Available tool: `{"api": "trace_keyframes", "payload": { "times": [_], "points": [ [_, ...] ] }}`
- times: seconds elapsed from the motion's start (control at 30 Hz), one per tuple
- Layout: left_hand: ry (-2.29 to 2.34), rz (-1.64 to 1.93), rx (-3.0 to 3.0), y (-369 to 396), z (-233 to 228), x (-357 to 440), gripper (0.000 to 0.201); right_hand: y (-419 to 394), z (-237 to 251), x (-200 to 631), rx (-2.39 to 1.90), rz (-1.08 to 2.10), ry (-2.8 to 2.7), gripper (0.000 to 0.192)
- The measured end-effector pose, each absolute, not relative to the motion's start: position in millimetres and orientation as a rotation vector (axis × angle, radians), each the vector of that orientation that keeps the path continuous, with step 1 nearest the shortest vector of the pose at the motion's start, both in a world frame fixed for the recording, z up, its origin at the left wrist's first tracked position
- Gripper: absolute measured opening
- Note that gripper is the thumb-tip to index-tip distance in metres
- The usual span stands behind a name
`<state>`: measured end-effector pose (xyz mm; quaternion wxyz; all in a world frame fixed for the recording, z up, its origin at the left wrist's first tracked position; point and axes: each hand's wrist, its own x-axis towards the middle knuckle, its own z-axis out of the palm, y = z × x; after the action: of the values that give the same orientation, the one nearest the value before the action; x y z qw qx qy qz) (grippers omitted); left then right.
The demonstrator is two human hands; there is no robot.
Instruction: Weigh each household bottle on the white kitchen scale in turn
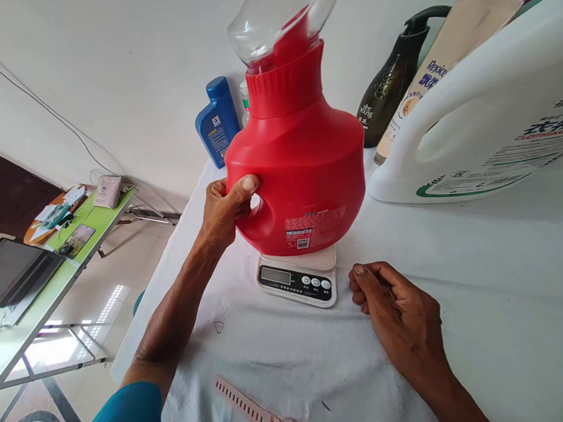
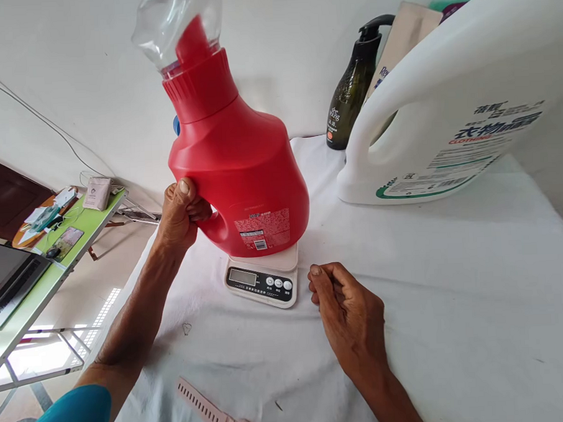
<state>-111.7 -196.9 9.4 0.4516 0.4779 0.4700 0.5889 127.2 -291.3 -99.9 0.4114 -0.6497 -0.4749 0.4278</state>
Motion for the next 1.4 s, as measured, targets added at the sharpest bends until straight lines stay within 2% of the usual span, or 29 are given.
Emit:
{"api": "trace_keyframes", "payload": {
  "times": [0.27,0.47,0.67,0.83,0.97,1.07,1.17,1.4],
  "points": [
    [1.119,1.466,1.222,-195.5,9.0,-109.9,0.089,-291.8,-105.8,129.6,-1.615,1.092,-1.179,0.055],
    [1.112,1.424,1.304,-199.0,5.4,-115.7,0.086,-289.9,-104.4,127.7,-1.577,1.103,-1.165,0.055],
    [1.125,1.409,1.448,-203.6,1.3,-123.6,0.075,-289.6,-106.8,127.6,-1.562,1.133,-1.156,0.057],
    [1.165,1.566,1.488,-201.5,-2.7,-138.3,0.077,-289.3,-105.6,128.9,-1.557,1.123,-1.185,0.06],
    [1.397,1.665,1.334,-194.8,-34.5,-162.1,0.077,-288.7,-107.1,129.5,-1.547,1.088,-1.205,0.061],
    [1.673,1.56,1.28,-190.8,-71.8,-177.2,0.082,-288.1,-110.2,129.7,-1.537,1.065,-1.22,0.061],
    [1.752,1.48,1.271,-188.2,-98.5,-184.4,0.081,-287.7,-113.1,130.3,-1.533,1.066,-1.229,0.061],
    [1.742,1.44,1.348,-185.3,-108.0,-188.3,0.071,-286.5,-117.1,131.8,-1.562,1.109,-1.186,0.06]
  ]
}}
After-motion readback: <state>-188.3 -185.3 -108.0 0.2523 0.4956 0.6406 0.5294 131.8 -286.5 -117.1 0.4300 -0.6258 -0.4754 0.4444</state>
